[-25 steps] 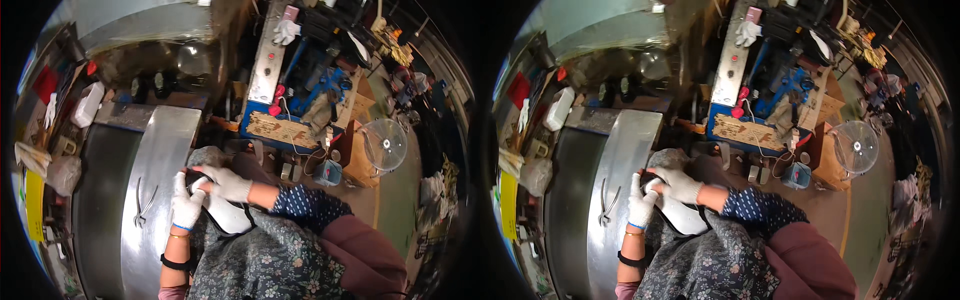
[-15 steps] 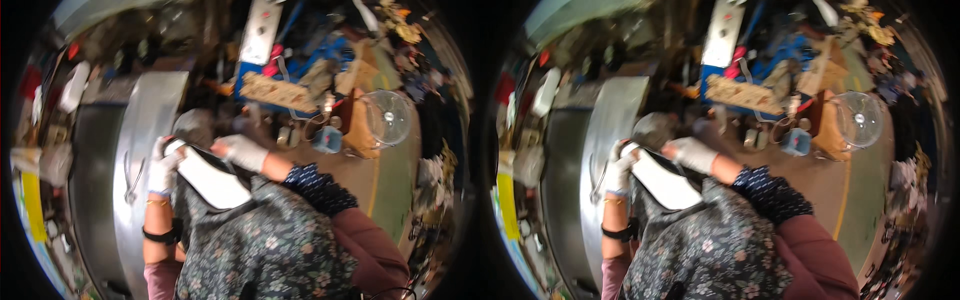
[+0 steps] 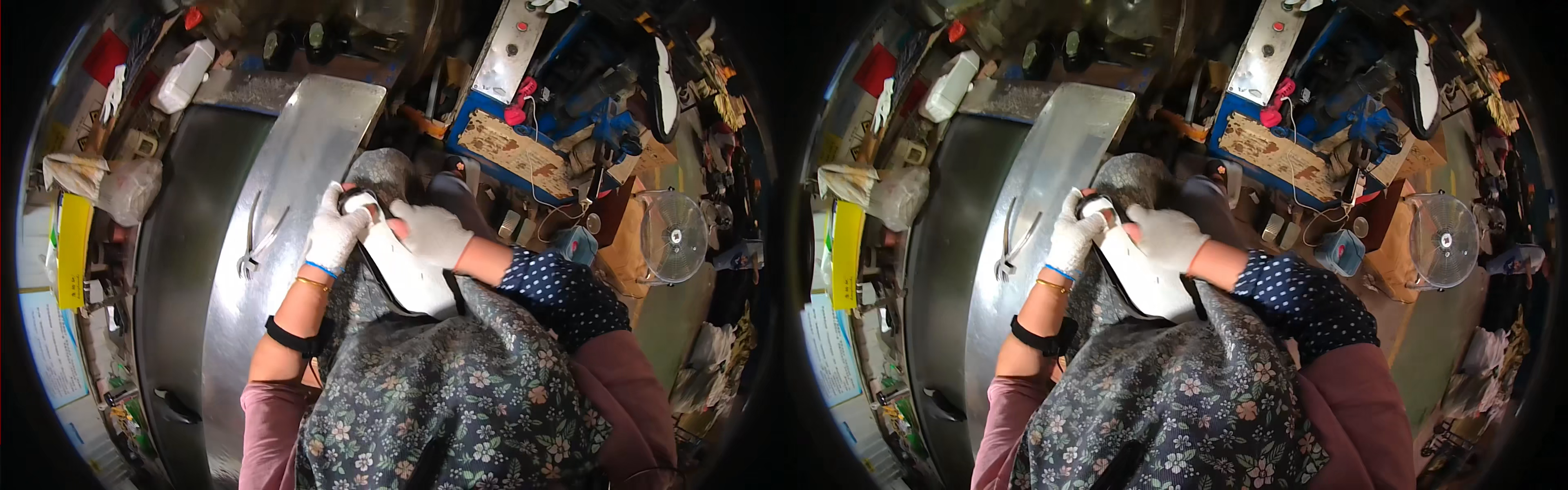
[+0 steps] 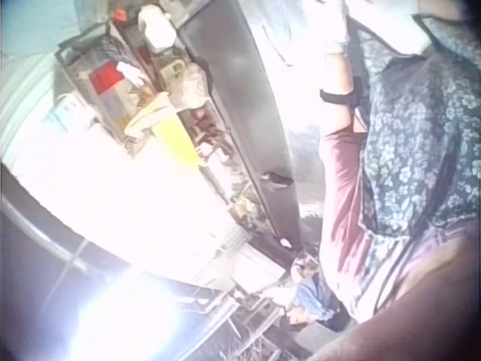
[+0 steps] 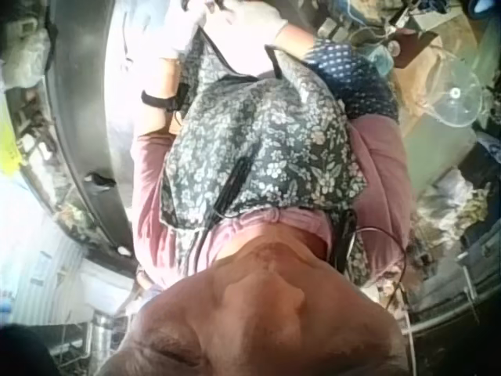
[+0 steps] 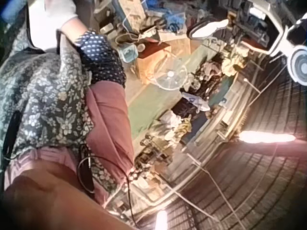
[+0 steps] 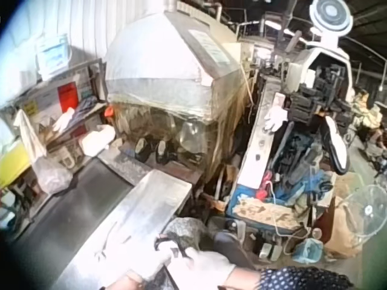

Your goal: Placing shoe uppers onto a lasting machine and managing items on a conveyor belt in a shoe factory.

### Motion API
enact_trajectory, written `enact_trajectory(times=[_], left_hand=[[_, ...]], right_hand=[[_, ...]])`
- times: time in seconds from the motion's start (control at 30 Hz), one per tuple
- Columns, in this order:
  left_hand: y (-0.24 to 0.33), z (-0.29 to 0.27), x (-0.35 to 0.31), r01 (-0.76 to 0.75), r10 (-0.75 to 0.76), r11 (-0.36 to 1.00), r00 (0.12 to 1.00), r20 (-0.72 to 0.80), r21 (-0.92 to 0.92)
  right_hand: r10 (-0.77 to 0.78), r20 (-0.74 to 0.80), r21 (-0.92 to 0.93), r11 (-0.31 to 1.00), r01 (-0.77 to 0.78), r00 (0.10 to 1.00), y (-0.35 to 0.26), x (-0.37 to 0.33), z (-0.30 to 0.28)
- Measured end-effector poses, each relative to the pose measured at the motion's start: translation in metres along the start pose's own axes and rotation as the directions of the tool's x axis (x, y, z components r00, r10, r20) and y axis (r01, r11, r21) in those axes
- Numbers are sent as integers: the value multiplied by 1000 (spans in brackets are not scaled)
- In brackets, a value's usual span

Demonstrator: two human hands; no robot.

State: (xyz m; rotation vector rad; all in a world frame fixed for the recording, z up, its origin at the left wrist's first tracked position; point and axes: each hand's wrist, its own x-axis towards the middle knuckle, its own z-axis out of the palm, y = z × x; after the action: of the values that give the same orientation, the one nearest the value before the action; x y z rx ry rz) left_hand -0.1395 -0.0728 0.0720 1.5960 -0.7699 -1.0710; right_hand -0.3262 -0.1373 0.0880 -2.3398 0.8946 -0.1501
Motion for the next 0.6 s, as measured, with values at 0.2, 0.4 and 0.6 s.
enact_trajectory(times=[0.2,0.4,0.6], left_hand=[[-10,-9,3,71,-56,970,996,73,-234],[-1,-8,-18,168,-1,823,955,-295,542],[33,-35,-13,-56,14,453,998,55,890]], right_hand=[[31,384,718,619,-319,923,25,-35,24],[96,159,564,808,-171,983,-6,-7,59],[181,69,598,779,-186,981,-36,-7,67]])
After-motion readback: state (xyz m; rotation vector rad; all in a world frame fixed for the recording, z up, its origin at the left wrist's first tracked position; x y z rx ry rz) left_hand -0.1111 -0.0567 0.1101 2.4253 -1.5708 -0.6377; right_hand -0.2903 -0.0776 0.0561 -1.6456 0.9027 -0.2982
